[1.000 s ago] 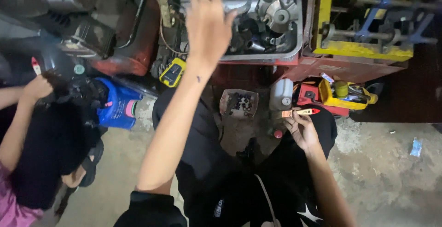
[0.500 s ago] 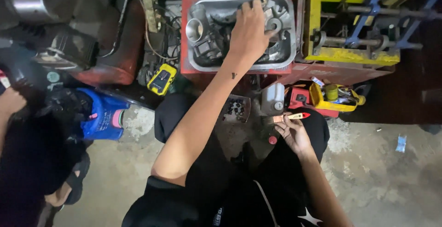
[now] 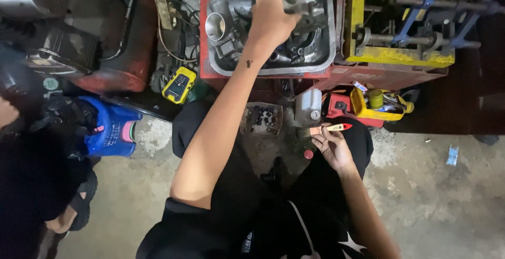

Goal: The person sits on the floor and uses a red-handled brush to scrub various small metal mechanical parts held in their left hand. They repeatedly dip the brush into a container of liquid and scrub the parts over a metal tray before placing them back into the tray.

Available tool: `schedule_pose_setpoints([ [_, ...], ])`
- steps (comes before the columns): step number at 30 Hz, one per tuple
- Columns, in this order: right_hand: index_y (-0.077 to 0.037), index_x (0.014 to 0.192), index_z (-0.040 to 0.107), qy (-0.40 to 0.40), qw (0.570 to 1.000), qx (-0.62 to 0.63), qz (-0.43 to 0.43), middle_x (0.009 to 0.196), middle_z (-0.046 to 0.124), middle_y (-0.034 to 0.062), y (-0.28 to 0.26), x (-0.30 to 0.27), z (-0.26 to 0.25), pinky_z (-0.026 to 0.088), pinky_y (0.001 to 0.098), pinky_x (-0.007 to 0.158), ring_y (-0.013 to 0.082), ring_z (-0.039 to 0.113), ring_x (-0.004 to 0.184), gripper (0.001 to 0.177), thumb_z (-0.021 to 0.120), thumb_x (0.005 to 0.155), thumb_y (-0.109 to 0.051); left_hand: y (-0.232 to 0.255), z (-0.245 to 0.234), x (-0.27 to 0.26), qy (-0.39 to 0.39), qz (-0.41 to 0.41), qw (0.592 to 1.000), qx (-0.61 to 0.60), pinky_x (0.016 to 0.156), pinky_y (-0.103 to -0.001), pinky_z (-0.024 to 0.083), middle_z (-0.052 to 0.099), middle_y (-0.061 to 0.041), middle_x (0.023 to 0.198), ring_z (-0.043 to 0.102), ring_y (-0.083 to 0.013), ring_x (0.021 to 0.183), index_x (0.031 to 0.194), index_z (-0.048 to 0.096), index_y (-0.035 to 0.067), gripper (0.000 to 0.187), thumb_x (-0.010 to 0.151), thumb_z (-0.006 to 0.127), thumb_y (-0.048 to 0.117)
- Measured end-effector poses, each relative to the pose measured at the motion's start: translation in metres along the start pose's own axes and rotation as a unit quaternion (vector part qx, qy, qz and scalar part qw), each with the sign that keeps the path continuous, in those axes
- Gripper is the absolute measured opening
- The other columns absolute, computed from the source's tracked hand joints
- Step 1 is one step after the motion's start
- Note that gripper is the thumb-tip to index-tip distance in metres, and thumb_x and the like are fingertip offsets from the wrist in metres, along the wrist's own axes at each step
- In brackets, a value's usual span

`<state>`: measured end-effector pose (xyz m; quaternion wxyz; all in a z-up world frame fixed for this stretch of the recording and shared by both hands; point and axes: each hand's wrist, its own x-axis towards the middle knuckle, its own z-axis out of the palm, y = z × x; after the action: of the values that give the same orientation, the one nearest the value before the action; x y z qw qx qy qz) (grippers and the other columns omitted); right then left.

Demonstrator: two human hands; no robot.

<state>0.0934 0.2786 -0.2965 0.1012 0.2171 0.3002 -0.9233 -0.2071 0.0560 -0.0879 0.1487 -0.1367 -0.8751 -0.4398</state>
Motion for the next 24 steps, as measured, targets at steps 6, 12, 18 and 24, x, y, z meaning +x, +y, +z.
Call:
schedule_pose_setpoints([
  [6,0.001,0.119,0.062,0.006,1.000,0.003,-0.006,0.107,0.073,0.0151,0.000,-0.001,0.001,0.060,0.0361,0.082,0.0263,0.075,0.092,0.019,0.060,0.101,-0.003,0.010,-0.028,-0.006,-0.036,0.012,0.999,0.010,0.073,-0.046,0.063,0.069,-0.027,0.096,0.075,-0.0391,0.077,0.113,0.058,-0.008,0.044,0.087,0.078,0.021],
  [12,0.001,0.119,0.061,0.015,1.000,0.002,-0.008,0.107,0.072,0.0156,0.002,-0.001,-0.002,0.061,0.0366,0.082,0.0269,0.075,0.091,0.019,0.060,0.101,-0.003,0.019,-0.053,-0.043,-0.043,0.075,0.977,0.193,0.075,-0.049,0.059,0.061,-0.019,0.102,0.065,-0.0394,0.086,0.089,0.062,0.001,0.026,0.069,0.066,-0.015],
  [18,0.000,0.120,0.060,0.012,1.000,0.001,-0.010,0.108,0.071,0.0149,0.002,-0.001,0.002,0.059,0.0378,0.084,0.0279,0.074,0.093,0.019,0.060,0.101,-0.003,0.011,-0.063,-0.047,-0.151,0.143,0.965,0.159,0.065,-0.052,0.054,0.070,-0.017,0.088,0.069,-0.0432,0.075,0.083,0.068,0.003,0.017,0.071,0.066,-0.010],
  [24,0.001,0.119,0.060,0.011,1.000,-0.006,-0.011,0.108,0.071,0.0152,0.000,-0.002,0.006,0.059,0.0375,0.084,0.0275,0.074,0.093,0.019,0.059,0.101,-0.003,0.003,-0.066,-0.035,-0.151,0.212,0.953,0.155,0.063,-0.049,0.053,0.072,-0.015,0.083,0.068,-0.0410,0.069,0.083,0.071,0.002,0.020,0.064,0.072,-0.005],
])
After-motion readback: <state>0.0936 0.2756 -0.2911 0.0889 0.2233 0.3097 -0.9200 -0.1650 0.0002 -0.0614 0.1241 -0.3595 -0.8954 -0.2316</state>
